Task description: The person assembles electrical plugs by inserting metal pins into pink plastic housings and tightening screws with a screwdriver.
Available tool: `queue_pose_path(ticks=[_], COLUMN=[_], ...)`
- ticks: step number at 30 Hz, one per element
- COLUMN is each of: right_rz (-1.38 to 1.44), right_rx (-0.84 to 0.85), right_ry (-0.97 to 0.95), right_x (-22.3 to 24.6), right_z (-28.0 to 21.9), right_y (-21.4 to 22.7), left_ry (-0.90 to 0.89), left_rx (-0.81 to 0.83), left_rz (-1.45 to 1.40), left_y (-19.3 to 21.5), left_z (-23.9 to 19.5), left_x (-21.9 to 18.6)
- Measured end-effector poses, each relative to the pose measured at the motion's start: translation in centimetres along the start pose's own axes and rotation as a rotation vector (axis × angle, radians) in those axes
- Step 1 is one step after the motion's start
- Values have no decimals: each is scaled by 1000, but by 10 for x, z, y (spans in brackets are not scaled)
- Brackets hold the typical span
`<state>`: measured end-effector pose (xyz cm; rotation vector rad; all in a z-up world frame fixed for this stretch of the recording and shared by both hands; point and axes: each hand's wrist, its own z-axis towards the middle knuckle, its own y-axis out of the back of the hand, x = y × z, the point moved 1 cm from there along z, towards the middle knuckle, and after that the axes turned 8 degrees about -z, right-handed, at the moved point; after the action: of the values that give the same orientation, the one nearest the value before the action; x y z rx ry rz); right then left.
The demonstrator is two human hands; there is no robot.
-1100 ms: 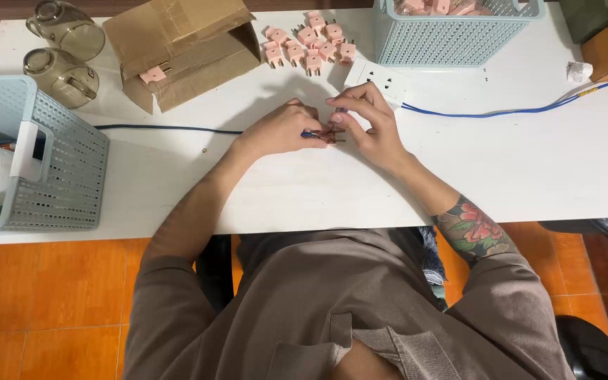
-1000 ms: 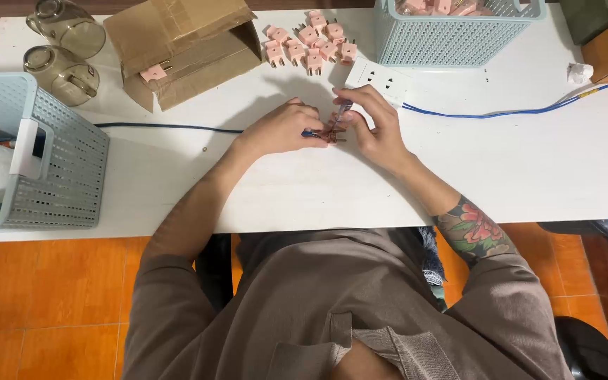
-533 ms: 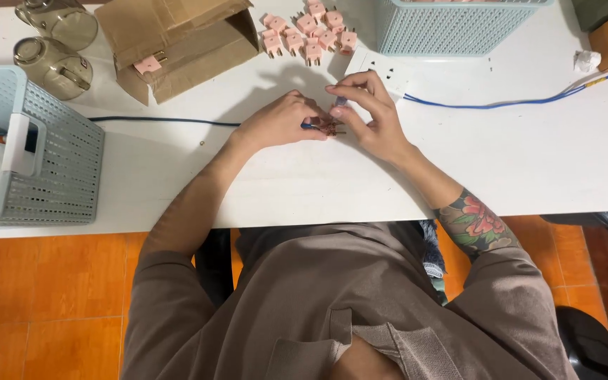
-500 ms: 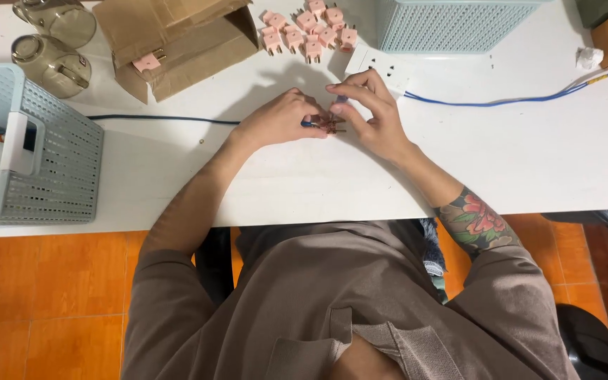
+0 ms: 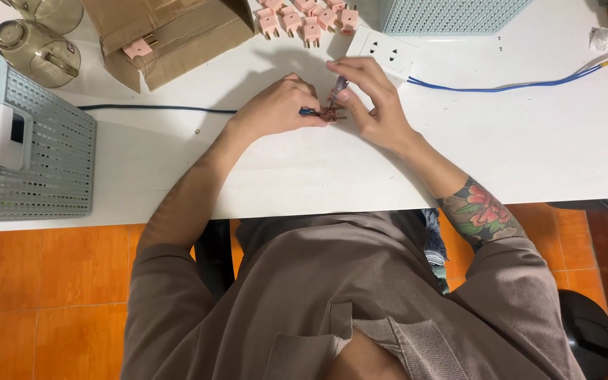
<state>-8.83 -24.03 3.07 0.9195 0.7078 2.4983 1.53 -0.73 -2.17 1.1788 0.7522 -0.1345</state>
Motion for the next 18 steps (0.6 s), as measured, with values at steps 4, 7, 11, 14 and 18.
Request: queue_pose_path(ticks=[4,7,11,14,18], right_rz=[23,-4,15,5,-9], right_rx=[-35,-16,-25,-28,10], right_ry=[21,15,15,25,-14], right_x=[2,7,4,5,7], right_z=[1,4,3,4,4], right_y=[-1,3,1,3,6], left_ry=[34,0,-54,-36,-51], left_rx=[11,-10,-18,-24,-20], left_rz=[-10,-29,2,11,32], left_y=[2,0,-1,-3,0], left_z=[-1,-1,-1,-2,-1], left_x=[-4,1,0,4,0])
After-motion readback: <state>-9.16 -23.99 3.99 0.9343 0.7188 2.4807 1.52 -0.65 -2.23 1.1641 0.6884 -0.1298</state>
